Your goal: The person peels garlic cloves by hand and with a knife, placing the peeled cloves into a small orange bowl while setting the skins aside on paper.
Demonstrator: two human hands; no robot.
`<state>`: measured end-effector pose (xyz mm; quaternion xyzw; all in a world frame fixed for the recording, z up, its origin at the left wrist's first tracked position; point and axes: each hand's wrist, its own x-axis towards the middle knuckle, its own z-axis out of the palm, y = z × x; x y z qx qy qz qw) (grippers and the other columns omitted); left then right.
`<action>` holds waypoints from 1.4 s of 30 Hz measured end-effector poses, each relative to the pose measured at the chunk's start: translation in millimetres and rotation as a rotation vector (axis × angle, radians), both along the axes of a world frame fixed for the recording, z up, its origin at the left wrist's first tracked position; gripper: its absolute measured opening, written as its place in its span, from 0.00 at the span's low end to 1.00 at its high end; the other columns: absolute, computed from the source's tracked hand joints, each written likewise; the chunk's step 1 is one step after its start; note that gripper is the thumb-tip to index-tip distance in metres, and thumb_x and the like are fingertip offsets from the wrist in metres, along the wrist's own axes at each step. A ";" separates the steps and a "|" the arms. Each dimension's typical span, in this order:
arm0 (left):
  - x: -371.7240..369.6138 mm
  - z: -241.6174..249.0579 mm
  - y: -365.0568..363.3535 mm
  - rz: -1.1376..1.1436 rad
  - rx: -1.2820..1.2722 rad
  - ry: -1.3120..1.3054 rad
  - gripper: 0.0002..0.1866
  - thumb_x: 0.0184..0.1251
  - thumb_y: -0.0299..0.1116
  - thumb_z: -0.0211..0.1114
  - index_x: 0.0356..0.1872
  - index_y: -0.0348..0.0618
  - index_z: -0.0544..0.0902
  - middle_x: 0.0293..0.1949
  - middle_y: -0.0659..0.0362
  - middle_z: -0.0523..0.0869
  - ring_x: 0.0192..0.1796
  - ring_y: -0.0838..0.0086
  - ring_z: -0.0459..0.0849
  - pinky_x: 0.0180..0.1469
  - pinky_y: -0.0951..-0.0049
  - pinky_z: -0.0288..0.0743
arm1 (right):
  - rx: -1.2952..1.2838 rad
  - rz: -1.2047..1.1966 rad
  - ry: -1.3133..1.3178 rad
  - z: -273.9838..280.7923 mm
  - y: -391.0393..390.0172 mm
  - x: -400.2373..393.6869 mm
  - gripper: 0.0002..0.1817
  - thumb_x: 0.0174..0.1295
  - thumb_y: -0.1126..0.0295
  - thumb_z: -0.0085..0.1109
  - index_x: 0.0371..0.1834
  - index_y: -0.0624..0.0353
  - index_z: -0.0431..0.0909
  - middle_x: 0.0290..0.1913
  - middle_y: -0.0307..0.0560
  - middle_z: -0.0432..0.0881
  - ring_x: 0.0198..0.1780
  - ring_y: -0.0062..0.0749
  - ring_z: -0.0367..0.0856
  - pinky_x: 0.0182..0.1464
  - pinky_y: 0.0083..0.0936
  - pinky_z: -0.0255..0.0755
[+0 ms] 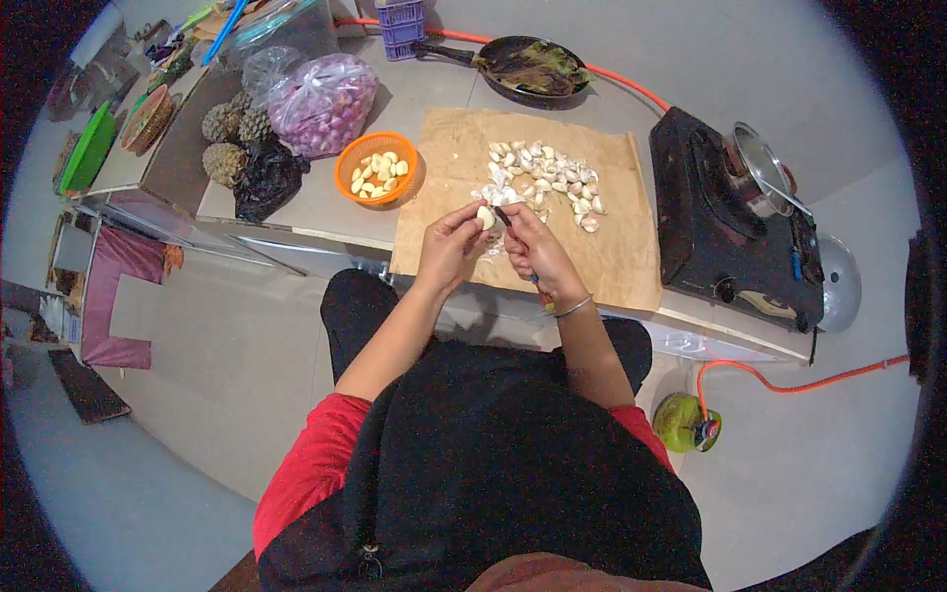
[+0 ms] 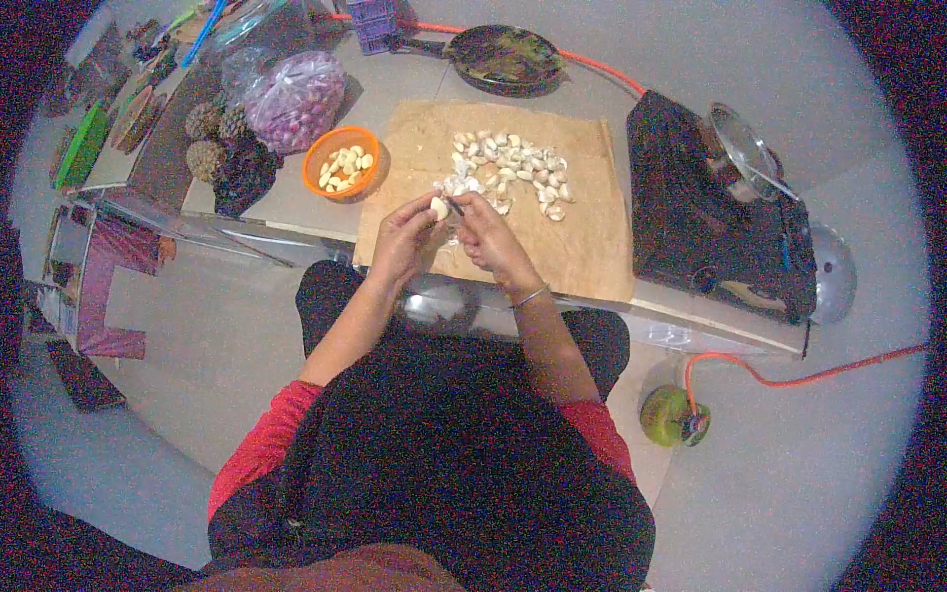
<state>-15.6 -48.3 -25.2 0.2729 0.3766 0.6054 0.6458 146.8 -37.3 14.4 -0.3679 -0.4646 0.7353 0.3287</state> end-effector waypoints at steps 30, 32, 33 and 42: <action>0.4 8.4 -5.9 0.000 0.048 0.104 0.16 0.65 0.23 0.58 0.54 0.36 0.78 0.41 0.57 0.84 0.37 0.80 0.83 0.38 0.85 0.78 | 0.097 -0.029 -0.069 11.7 -15.3 -5.8 0.17 0.74 0.58 0.35 0.61 0.45 0.63 0.23 0.29 0.61 0.19 0.10 0.54 0.17 0.09 0.48; 1.8 9.0 -5.9 -0.009 0.045 0.038 0.16 0.66 0.23 0.57 0.55 0.35 0.77 0.42 0.55 0.84 0.38 0.78 0.83 0.39 0.84 0.78 | 0.045 -0.052 -0.022 6.2 -13.9 -5.2 0.17 0.74 0.57 0.35 0.62 0.45 0.62 0.23 0.29 0.60 0.19 0.10 0.54 0.17 0.09 0.48; 3.3 12.7 -6.5 -0.013 0.038 -0.019 0.17 0.66 0.24 0.57 0.55 0.35 0.76 0.42 0.54 0.84 0.38 0.78 0.83 0.40 0.84 0.79 | 0.025 -0.058 0.003 6.5 -13.9 -5.4 0.17 0.74 0.57 0.35 0.62 0.46 0.62 0.23 0.29 0.59 0.19 0.10 0.52 0.17 0.09 0.47; 2.9 9.3 -4.3 -0.011 0.079 -0.090 0.15 0.67 0.23 0.56 0.54 0.35 0.75 0.45 0.56 0.81 0.45 0.76 0.82 0.47 0.81 0.79 | 0.122 -0.042 -0.078 13.7 -17.8 -9.8 0.16 0.74 0.58 0.35 0.60 0.46 0.64 0.24 0.29 0.60 0.19 0.10 0.53 0.17 0.09 0.48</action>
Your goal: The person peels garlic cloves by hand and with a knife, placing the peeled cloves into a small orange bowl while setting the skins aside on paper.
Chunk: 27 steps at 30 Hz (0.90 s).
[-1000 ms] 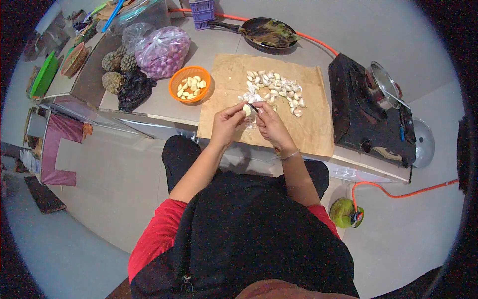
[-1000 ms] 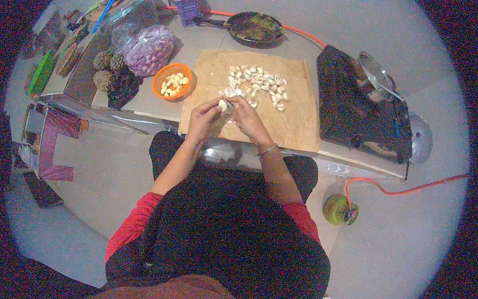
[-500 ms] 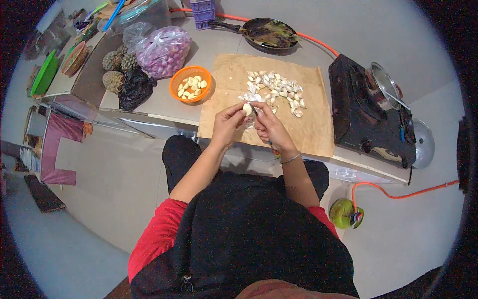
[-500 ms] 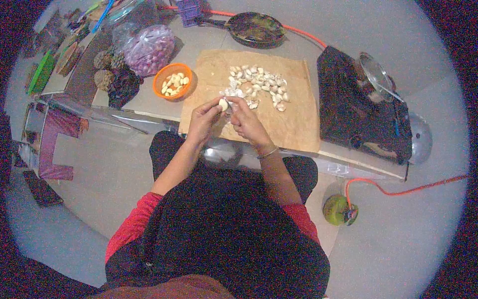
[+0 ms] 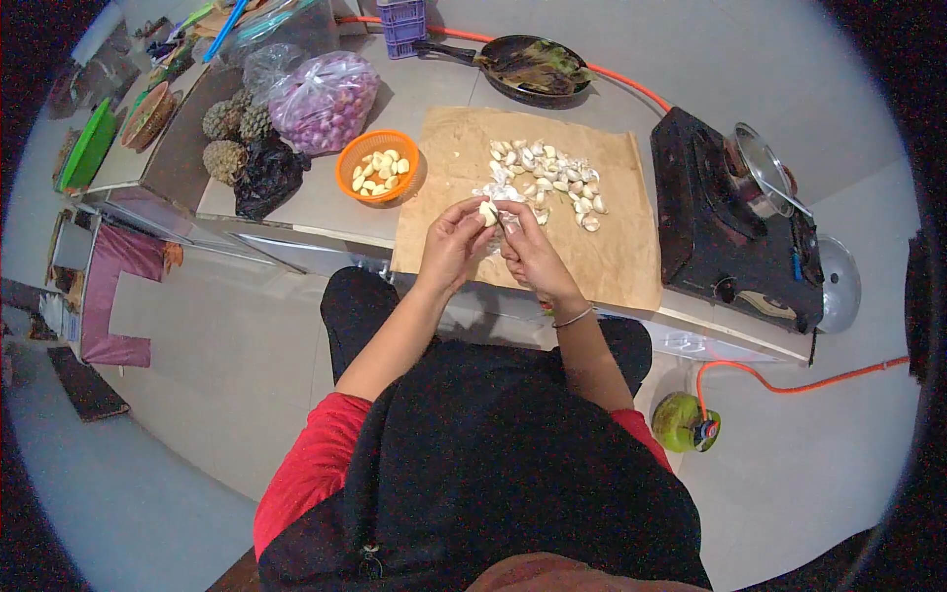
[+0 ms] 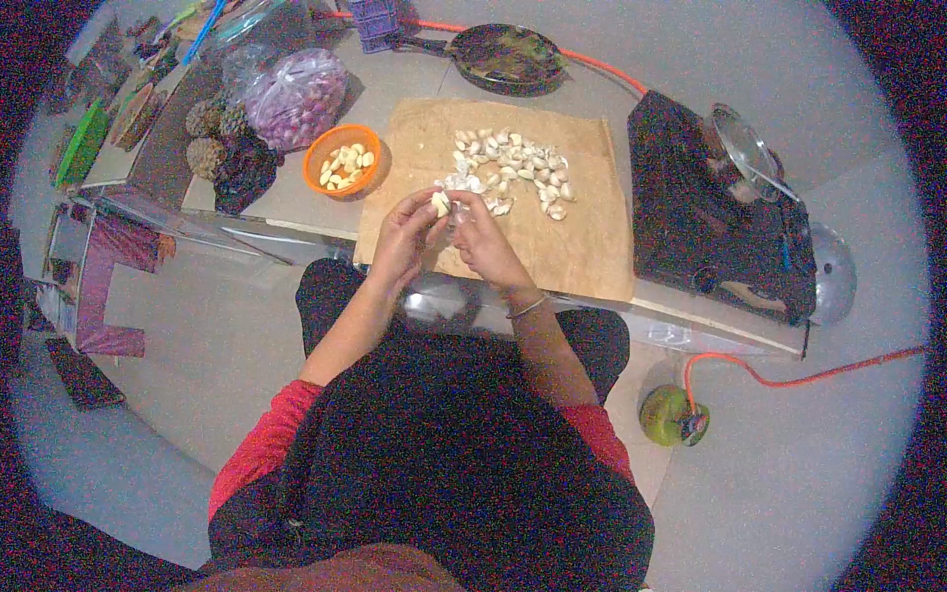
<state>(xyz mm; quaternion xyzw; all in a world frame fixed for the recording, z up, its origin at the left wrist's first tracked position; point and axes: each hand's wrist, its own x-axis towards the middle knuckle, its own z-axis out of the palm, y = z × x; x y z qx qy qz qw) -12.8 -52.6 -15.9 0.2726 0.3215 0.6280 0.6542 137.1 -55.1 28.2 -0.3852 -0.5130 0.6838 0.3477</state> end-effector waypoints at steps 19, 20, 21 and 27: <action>2.1 9.8 -3.7 0.057 -0.030 0.007 0.13 0.65 0.22 0.57 0.51 0.39 0.76 0.44 0.59 0.80 0.44 0.79 0.80 0.46 0.81 0.78 | -0.127 -0.063 0.130 -6.1 -1.7 0.4 0.16 0.74 0.61 0.35 0.61 0.45 0.64 0.23 0.29 0.61 0.19 0.11 0.53 0.18 0.10 0.49; 1.9 9.0 -3.3 0.057 -0.028 0.003 0.13 0.66 0.22 0.57 0.51 0.38 0.75 0.44 0.59 0.80 0.44 0.79 0.80 0.47 0.81 0.78 | -0.155 -0.044 0.169 -3.9 -2.1 1.8 0.16 0.74 0.62 0.35 0.61 0.45 0.65 0.23 0.30 0.62 0.20 0.11 0.55 0.18 0.10 0.51; 1.4 7.3 -2.4 0.057 -0.026 -0.002 0.13 0.66 0.23 0.57 0.51 0.38 0.75 0.45 0.58 0.80 0.44 0.79 0.80 0.47 0.81 0.78 | -0.096 -0.045 0.106 -4.4 -2.1 0.4 0.16 0.74 0.62 0.34 0.61 0.45 0.65 0.23 0.30 0.62 0.20 0.11 0.55 0.18 0.11 0.51; 0.4 -0.5 1.2 0.023 -0.022 -0.083 0.15 0.67 0.23 0.56 0.54 0.36 0.73 0.46 0.55 0.79 0.47 0.75 0.81 0.49 0.79 0.79 | 0.034 -0.069 -0.045 -13.6 0.1 -2.9 0.16 0.73 0.60 0.36 0.61 0.45 0.64 0.23 0.30 0.62 0.20 0.11 0.54 0.18 0.11 0.50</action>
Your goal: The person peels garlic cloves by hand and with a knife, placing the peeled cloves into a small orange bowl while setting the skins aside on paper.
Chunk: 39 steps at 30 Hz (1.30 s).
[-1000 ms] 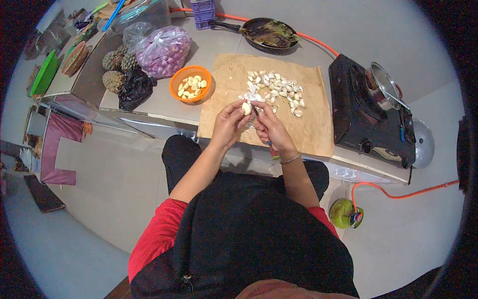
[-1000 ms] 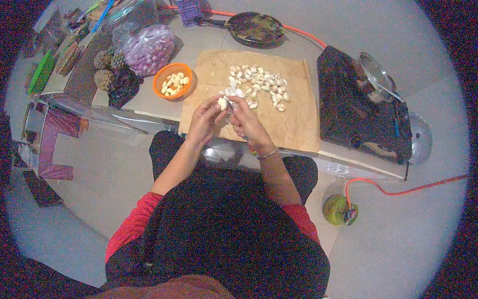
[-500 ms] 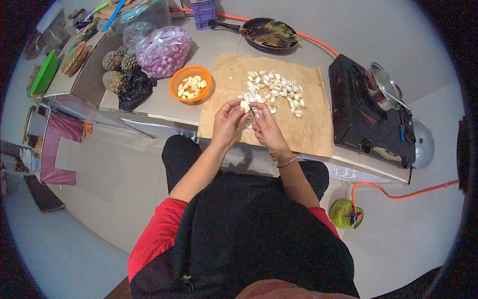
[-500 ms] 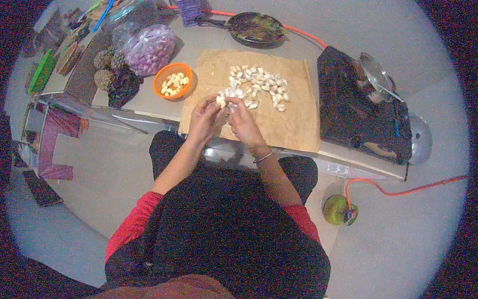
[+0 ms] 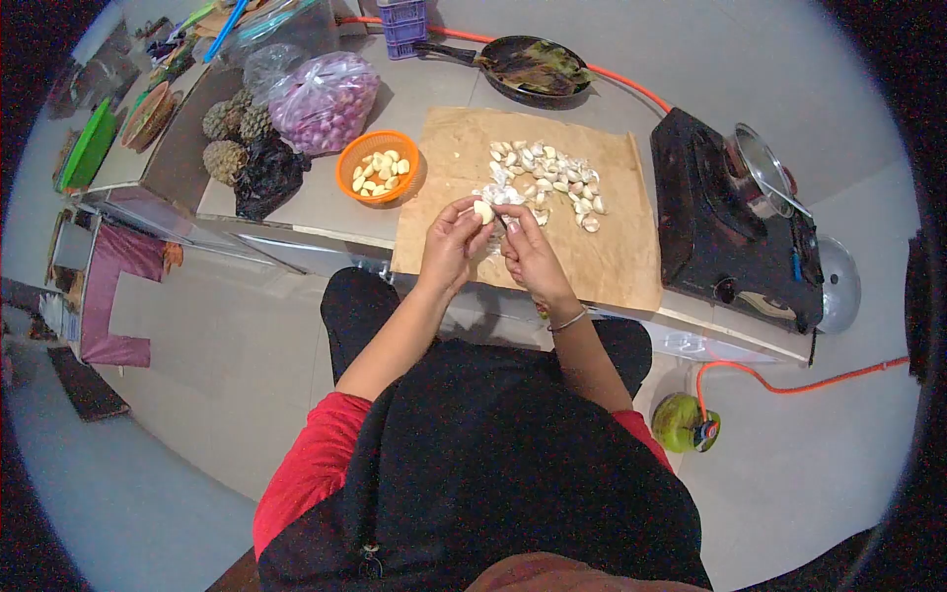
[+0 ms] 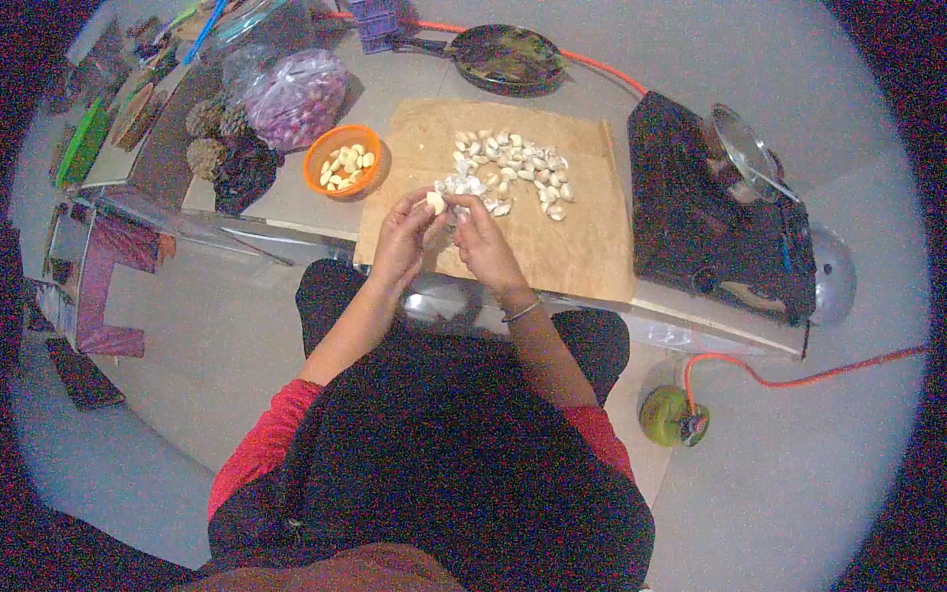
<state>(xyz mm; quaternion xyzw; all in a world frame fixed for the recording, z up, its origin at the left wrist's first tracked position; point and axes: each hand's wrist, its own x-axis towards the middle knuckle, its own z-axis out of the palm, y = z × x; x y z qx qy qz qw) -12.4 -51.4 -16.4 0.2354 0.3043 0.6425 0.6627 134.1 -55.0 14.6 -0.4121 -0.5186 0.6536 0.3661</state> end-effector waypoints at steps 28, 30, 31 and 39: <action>-1.0 -0.7 -6.0 -0.014 -0.009 0.048 0.15 0.68 0.24 0.54 0.55 0.34 0.72 0.46 0.53 0.81 0.47 0.73 0.82 0.50 0.78 0.80 | -0.123 0.134 0.110 10.8 0.6 7.4 0.17 0.73 0.58 0.37 0.61 0.45 0.65 0.24 0.28 0.60 0.19 0.10 0.52 0.17 0.10 0.46; -1.3 -1.3 -6.7 -0.025 -0.032 0.018 0.15 0.68 0.24 0.54 0.55 0.34 0.72 0.46 0.53 0.80 0.47 0.73 0.82 0.51 0.78 0.79 | -0.158 0.138 0.156 9.3 2.0 9.1 0.17 0.73 0.57 0.38 0.61 0.45 0.65 0.25 0.28 0.60 0.20 0.09 0.52 0.17 0.10 0.47; -1.6 -1.3 -6.9 -0.030 -0.043 0.003 0.16 0.68 0.24 0.54 0.55 0.34 0.72 0.47 0.52 0.80 0.48 0.73 0.82 0.51 0.78 0.79 | -0.169 0.133 0.178 8.7 2.2 9.2 0.17 0.73 0.57 0.38 0.61 0.45 0.65 0.25 0.28 0.60 0.20 0.09 0.52 0.17 0.10 0.47; -7.7 -5.2 0.7 -0.177 -0.109 -0.201 0.18 0.68 0.26 0.52 0.56 0.27 0.70 0.49 0.49 0.79 0.52 0.66 0.80 0.56 0.74 0.77 | 0.181 0.103 -0.056 -5.3 1.0 4.1 0.19 0.72 0.59 0.39 0.64 0.44 0.63 0.27 0.28 0.62 0.24 0.10 0.56 0.22 0.08 0.51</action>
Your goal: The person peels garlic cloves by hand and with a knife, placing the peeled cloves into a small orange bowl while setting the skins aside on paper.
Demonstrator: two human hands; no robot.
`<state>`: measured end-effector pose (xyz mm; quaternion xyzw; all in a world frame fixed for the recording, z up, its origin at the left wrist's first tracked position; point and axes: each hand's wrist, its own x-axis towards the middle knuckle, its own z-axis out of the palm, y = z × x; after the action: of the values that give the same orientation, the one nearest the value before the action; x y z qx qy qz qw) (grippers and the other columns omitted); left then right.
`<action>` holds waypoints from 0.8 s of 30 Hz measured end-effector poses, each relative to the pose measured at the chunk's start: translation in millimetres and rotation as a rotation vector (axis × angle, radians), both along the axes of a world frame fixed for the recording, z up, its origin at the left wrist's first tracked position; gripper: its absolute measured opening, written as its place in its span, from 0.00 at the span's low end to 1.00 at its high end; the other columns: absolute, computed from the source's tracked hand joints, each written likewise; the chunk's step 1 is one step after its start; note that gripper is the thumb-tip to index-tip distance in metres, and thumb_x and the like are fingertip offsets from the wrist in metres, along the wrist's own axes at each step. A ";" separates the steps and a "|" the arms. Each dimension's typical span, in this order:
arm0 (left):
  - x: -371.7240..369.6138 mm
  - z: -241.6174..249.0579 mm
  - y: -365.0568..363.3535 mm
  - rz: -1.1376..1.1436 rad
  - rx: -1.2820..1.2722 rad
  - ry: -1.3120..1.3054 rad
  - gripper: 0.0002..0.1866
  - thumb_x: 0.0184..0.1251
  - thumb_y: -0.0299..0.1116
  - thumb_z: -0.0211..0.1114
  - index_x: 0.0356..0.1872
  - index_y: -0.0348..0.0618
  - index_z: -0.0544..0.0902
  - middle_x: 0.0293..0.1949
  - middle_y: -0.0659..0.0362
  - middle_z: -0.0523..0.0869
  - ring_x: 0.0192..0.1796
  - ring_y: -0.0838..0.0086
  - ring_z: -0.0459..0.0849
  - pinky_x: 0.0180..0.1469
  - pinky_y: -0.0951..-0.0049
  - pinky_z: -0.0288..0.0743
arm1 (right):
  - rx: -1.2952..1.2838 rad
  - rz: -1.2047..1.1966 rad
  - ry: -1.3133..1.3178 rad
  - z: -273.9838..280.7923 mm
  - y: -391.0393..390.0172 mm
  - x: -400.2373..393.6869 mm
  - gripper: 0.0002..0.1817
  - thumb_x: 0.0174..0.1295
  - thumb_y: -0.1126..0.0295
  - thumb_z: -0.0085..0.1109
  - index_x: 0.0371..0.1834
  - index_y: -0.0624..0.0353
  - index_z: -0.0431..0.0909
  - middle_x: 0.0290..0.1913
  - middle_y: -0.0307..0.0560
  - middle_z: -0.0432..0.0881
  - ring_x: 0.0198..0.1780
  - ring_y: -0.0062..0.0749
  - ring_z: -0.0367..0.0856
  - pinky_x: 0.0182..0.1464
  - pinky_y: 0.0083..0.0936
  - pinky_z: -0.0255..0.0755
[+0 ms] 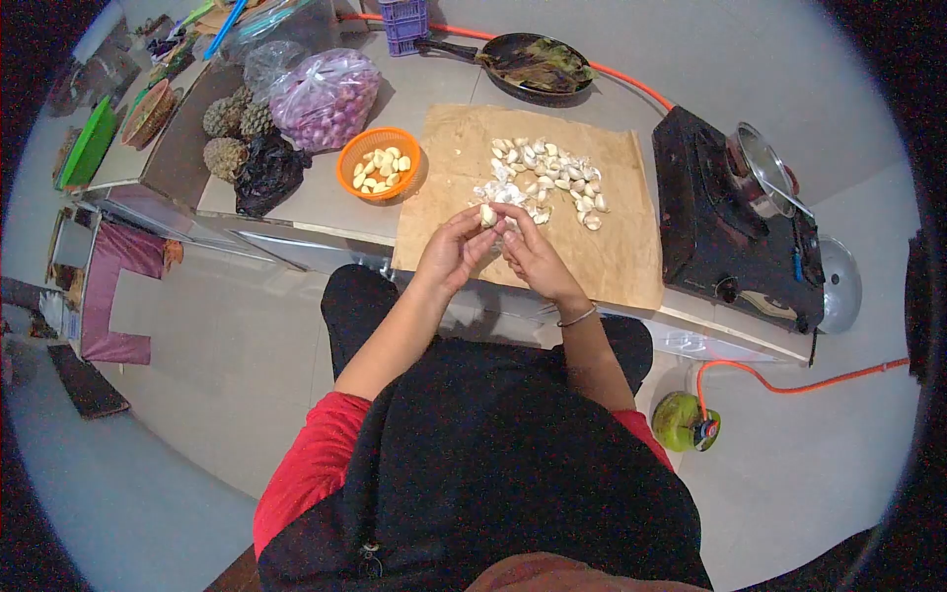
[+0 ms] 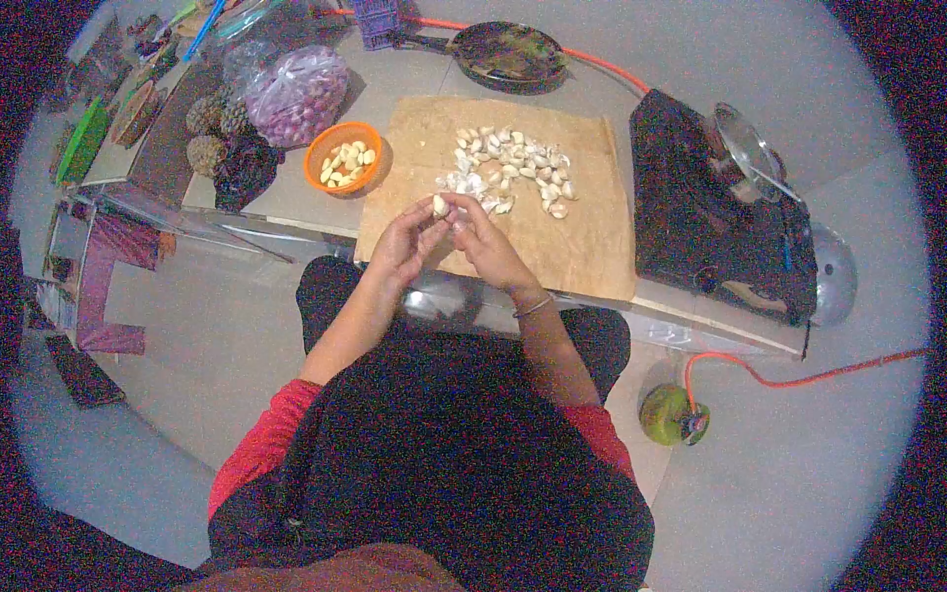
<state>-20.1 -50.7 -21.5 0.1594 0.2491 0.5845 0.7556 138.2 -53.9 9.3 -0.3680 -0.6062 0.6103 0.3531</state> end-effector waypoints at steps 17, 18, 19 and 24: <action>0.8 -3.7 0.3 -0.022 0.034 0.013 0.18 0.67 0.25 0.53 0.56 0.27 0.70 0.49 0.49 0.79 0.53 0.68 0.80 0.56 0.77 0.77 | 0.060 -0.019 -0.092 -1.0 8.2 13.4 0.18 0.73 0.62 0.38 0.62 0.48 0.66 0.38 0.34 0.72 0.33 0.17 0.65 0.33 0.18 0.65; 0.9 -4.1 0.9 -0.027 0.042 0.013 0.18 0.67 0.25 0.53 0.57 0.28 0.69 0.49 0.50 0.79 0.53 0.68 0.80 0.56 0.77 0.77 | 0.011 -0.023 -0.117 0.7 8.4 16.4 0.17 0.73 0.62 0.38 0.62 0.48 0.66 0.39 0.35 0.72 0.34 0.18 0.66 0.35 0.18 0.66; 0.4 -4.4 1.8 -0.031 0.052 0.013 0.18 0.67 0.24 0.52 0.57 0.28 0.69 0.49 0.50 0.79 0.53 0.68 0.80 0.56 0.77 0.77 | -0.037 -0.026 -0.142 4.3 9.2 19.5 0.17 0.72 0.62 0.38 0.61 0.48 0.66 0.41 0.35 0.73 0.35 0.19 0.66 0.37 0.19 0.67; -2.1 -4.9 1.0 -0.019 0.032 0.024 0.19 0.68 0.24 0.51 0.58 0.28 0.69 0.50 0.49 0.78 0.53 0.68 0.80 0.55 0.78 0.77 | -0.051 0.021 -0.174 11.3 2.8 13.3 0.16 0.72 0.63 0.39 0.58 0.50 0.68 0.43 0.39 0.74 0.38 0.24 0.70 0.43 0.24 0.69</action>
<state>-22.1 -49.7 -26.4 0.1810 0.2472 0.5792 0.7554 151.6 -51.2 20.5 -0.4222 -0.6224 0.5950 0.2832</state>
